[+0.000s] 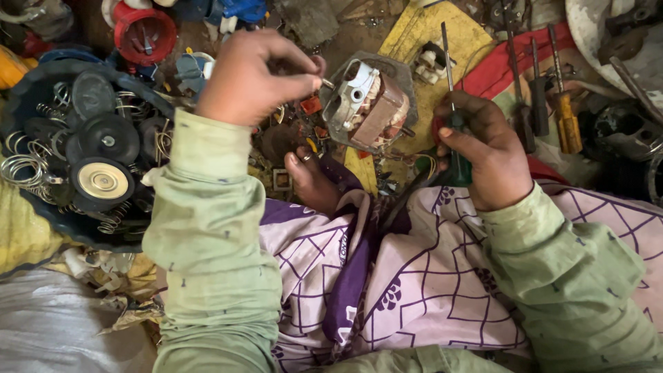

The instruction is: The person disassembles a small electrical component, likely a motor or generator, using a screwdriver and a hammer. They remove the outer casing, separate the internal parts, and use the hammer to tap and adjust components within the assembly.

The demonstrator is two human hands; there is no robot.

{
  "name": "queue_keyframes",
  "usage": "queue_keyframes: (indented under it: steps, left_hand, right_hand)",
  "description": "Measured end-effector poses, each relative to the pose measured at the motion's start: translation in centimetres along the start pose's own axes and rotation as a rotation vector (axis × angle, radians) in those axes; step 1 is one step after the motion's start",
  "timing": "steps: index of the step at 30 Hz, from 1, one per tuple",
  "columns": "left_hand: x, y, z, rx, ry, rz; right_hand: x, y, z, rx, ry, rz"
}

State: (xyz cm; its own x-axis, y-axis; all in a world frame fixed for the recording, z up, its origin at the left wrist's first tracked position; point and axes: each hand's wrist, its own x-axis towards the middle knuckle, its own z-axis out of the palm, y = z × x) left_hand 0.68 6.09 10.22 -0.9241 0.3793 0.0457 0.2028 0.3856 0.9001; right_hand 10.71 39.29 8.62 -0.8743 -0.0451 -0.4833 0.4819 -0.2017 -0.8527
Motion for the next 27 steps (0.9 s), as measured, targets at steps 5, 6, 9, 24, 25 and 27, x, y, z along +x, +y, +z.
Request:
queue_keyframes:
  steps: [5,6,9,24,25,27]
  left_hand:
    - [0.0,0.2,0.9,0.461,0.059,0.217]
    - [0.0,0.1,0.8,0.437,0.022,0.186]
    - [0.2,0.0,0.4,0.398,-0.050,0.090]
    - [-0.2,-1.0,0.3,0.600,0.039,0.239]
    - [-0.2,-1.0,0.2,0.614,0.046,0.225]
    - [-0.3,-0.9,-0.3,0.633,0.057,0.196]
  right_hand:
    - [0.0,0.0,0.0,-0.006,0.001,0.004]
    - [0.0,0.0,0.0,-0.006,0.001,0.005]
    - [-0.1,0.0,-0.1,0.008,-0.008,0.006]
    - [0.0,0.3,-0.1,0.015,-0.013,-0.010]
    - [0.0,0.3,-0.1,0.010,-0.015,-0.010]
    - [-0.1,0.2,-0.1,0.004,-0.014,-0.014]
